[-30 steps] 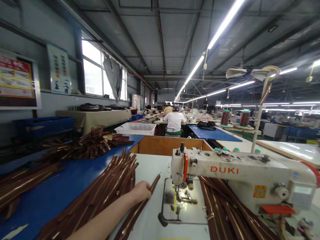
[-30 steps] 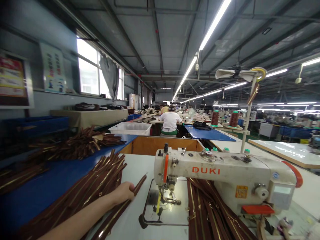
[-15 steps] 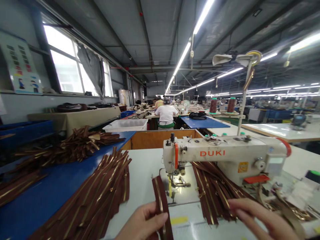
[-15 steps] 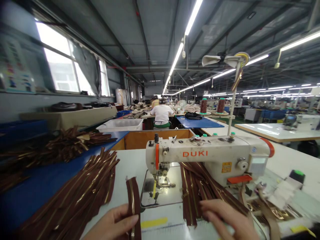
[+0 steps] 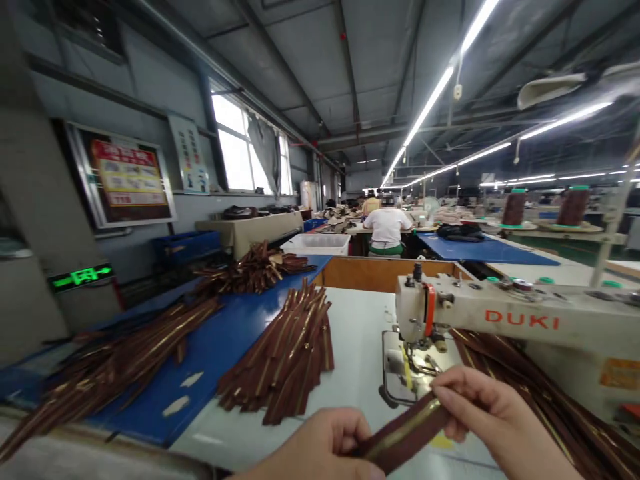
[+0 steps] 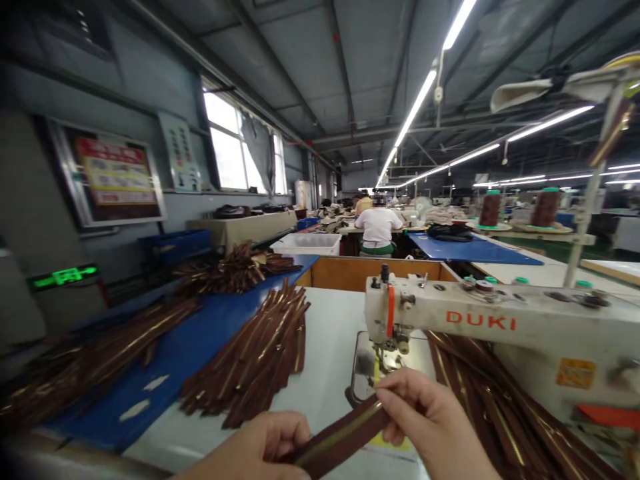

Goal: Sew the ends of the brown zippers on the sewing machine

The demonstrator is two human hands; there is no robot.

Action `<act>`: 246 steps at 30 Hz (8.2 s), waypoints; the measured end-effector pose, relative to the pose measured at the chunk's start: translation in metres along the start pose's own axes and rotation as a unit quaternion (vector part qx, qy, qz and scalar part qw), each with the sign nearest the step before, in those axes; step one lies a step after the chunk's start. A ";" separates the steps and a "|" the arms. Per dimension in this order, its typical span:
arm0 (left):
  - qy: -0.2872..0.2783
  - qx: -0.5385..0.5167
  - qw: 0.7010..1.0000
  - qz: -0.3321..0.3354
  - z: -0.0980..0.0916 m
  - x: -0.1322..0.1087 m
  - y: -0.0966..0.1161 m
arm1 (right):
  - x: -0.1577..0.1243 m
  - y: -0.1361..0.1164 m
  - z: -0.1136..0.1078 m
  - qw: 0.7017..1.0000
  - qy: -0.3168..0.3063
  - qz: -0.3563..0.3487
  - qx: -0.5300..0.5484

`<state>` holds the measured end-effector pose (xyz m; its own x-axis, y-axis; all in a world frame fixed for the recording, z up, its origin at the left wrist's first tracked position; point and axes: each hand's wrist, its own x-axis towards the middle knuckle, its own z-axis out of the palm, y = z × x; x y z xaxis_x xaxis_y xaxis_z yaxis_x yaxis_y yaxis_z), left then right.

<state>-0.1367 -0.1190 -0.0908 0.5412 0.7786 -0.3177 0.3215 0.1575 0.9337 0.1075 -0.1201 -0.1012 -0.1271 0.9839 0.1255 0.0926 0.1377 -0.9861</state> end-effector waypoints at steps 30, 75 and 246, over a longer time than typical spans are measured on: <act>0.062 0.519 0.771 0.364 0.016 0.167 -0.046 | 0.070 0.102 -0.026 0.972 0.037 0.216 0.081; 0.116 0.308 0.898 0.291 0.009 0.177 -0.047 | 0.064 0.105 -0.030 0.918 0.112 -0.048 -0.377; 0.146 0.555 0.758 0.310 0.019 0.173 -0.046 | 0.064 0.129 -0.020 0.771 0.049 -0.287 -0.567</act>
<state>-0.0426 -0.0030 -0.1920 0.7128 0.6206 0.3268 0.6189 -0.7758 0.1232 0.1314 -0.0366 -0.2180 -0.3978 0.7206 0.5679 0.8593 0.5095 -0.0445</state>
